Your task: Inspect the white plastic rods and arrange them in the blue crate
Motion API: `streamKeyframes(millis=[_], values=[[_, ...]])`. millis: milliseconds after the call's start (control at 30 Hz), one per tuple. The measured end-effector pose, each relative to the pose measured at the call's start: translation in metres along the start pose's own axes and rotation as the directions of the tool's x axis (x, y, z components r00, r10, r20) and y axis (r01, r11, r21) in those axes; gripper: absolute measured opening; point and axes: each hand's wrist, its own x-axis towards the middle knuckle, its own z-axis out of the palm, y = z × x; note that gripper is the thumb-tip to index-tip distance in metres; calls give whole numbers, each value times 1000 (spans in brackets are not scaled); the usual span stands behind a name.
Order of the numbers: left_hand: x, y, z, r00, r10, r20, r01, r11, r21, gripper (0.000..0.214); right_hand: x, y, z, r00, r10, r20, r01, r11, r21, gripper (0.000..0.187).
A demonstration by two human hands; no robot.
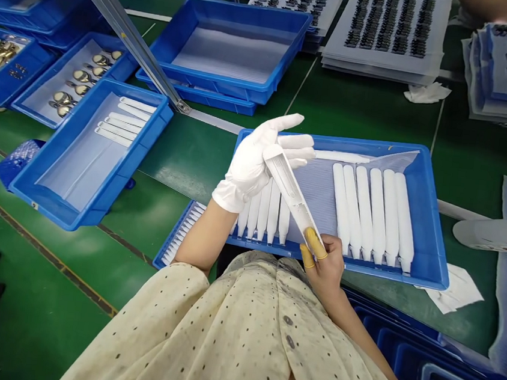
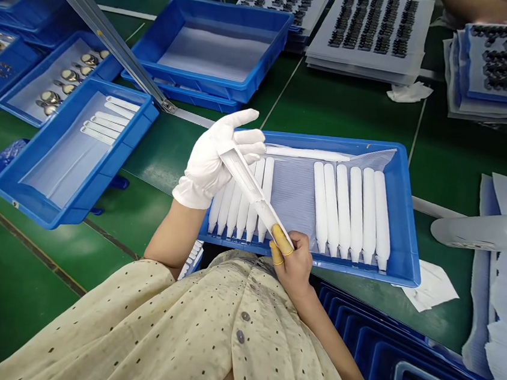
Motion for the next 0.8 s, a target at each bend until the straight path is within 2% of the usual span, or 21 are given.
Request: streamKeyframes(millis=[67, 133, 233, 333, 467, 567, 667, 733, 800], values=[[-4, 1, 2, 1000, -29, 2, 29, 989, -146, 40, 1, -3, -1, 1000, 23, 1, -23, 998, 61, 56], [-10, 2, 3, 998, 7, -68, -18, 985, -169, 32, 1, -4, -1, 999, 50, -9, -49, 995, 88, 65], [-19, 3, 1, 983, 96, -157, -94, 995, 18, 29, 1, -3, -1, 997, 75, -29, -73, 994, 79, 69], [-25, 4, -1, 973, 177, -146, -157, 978, 138, 30, 1, -1, -1, 997, 67, -37, -66, 997, 28, 69], [-24, 8, 1, 922, 338, -190, -279, 919, 279, 26, 2, 1, -1, 999, 18, -32, -20, 998, -60, 65], [-20, 12, 5, 879, 402, -255, -267, 860, 435, 12, -1, 1, 2, 1000, 6, -26, -8, 996, -91, 59], [-18, 14, 7, 853, 449, -265, -232, 783, 578, 16, -7, 3, 4, 999, 26, -41, -31, 990, -138, 43], [-18, 15, 7, 861, 447, -241, -212, 748, 629, 17, -10, 5, 5, 998, 55, -41, -61, 984, -170, 35], [-19, 15, 5, 887, 412, -208, -190, 737, 649, 18, -11, 8, 5, 997, 64, -37, -70, 982, -177, 35]])
